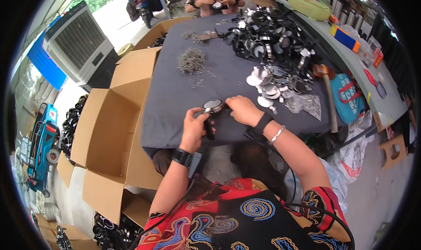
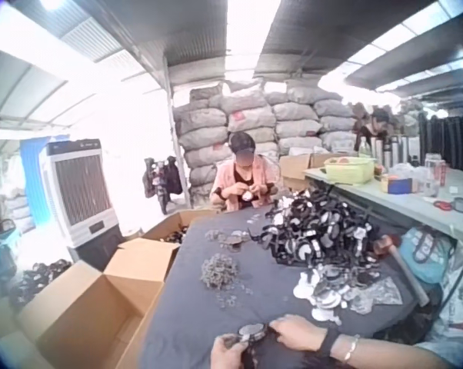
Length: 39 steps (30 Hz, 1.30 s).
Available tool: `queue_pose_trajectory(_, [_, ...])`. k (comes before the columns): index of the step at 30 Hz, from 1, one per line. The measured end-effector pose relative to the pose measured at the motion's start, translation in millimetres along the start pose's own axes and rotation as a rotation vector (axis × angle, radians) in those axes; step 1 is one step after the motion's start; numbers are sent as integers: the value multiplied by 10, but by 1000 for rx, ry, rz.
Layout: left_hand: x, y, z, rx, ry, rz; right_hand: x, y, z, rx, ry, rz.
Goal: Assembling small metal clips onto black plastic rings at a factory workstation.
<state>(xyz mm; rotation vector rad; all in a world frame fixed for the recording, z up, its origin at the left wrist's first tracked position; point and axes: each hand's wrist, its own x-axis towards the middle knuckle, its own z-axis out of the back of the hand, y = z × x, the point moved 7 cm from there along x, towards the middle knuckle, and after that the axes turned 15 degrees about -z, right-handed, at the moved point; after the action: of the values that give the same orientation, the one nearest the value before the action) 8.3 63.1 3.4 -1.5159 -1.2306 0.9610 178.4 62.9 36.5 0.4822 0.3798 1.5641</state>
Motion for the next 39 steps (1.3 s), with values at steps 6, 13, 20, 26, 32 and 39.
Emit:
queue_pose_trajectory(6, [-28,-75,41,102,-60,-45,-218,186,120,-309,-47,128])
queue_pose_trajectory(13, [19,-22,134,7,12,-63,-223,337,47,791,342,-134])
queue_pose_trajectory(20, [58,-34,147,11,62,-43,-192,628,114,374,-91,443])
queue_pose_trajectory(26, [68,15,159,52,76,-179,-84,656,99,305,27,309])
queue_pose_trajectory(32, [-73,-280,49,597,59,-720,113,627,31,406,236,189])
queue_pose_trajectory(39, [-121,-337,27,748,69,-820,134,776,58,248,174,276])
